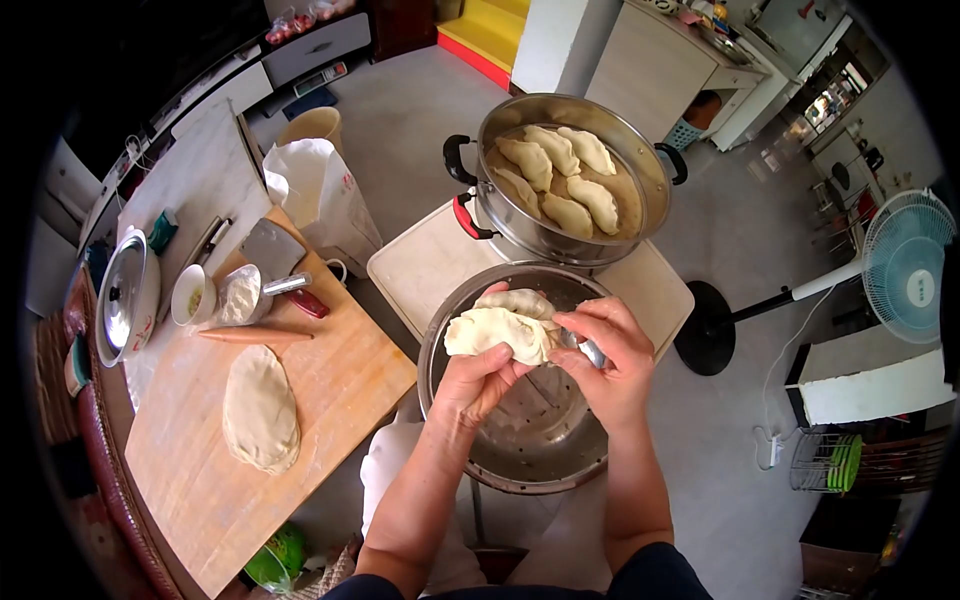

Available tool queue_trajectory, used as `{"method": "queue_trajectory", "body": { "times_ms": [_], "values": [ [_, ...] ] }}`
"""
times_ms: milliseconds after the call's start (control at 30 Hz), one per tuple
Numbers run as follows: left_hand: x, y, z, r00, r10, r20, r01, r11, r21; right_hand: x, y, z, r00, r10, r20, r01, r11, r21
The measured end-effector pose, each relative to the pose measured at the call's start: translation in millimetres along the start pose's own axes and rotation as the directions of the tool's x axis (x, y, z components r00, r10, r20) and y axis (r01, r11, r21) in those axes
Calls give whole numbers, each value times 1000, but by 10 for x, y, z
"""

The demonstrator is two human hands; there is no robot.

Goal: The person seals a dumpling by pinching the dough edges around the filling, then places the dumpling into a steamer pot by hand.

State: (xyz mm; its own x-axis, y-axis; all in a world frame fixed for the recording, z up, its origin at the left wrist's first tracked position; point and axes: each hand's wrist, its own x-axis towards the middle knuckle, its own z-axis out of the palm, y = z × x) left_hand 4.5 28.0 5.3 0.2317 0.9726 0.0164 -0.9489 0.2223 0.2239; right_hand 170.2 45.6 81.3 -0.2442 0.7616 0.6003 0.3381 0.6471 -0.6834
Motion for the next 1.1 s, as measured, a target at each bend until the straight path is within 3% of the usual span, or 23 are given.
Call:
{"method": "queue_trajectory", "body": {
  "times_ms": [300, 533, 733, 1100],
  "values": [
    [18, -14, 22, 996, 81, 37, -84, 990, 110, -4, -75, 110, 995, 85, -56, -86, 996, -13],
    [12, -3, 0, 995, 104, 2, -103, 985, 140, -18, -38, 173, 995, -74, -62, 59, 976, -208],
    [15, -4, 16, 994, 111, -7, -108, 980, 169, -7, -45, 186, 993, -105, -44, 87, 948, -305],
    [14, -28, -34, 997, 72, -1, -70, 971, 227, -13, 51, 182, 979, -200, -42, 178, 936, -304]
  ]
}}
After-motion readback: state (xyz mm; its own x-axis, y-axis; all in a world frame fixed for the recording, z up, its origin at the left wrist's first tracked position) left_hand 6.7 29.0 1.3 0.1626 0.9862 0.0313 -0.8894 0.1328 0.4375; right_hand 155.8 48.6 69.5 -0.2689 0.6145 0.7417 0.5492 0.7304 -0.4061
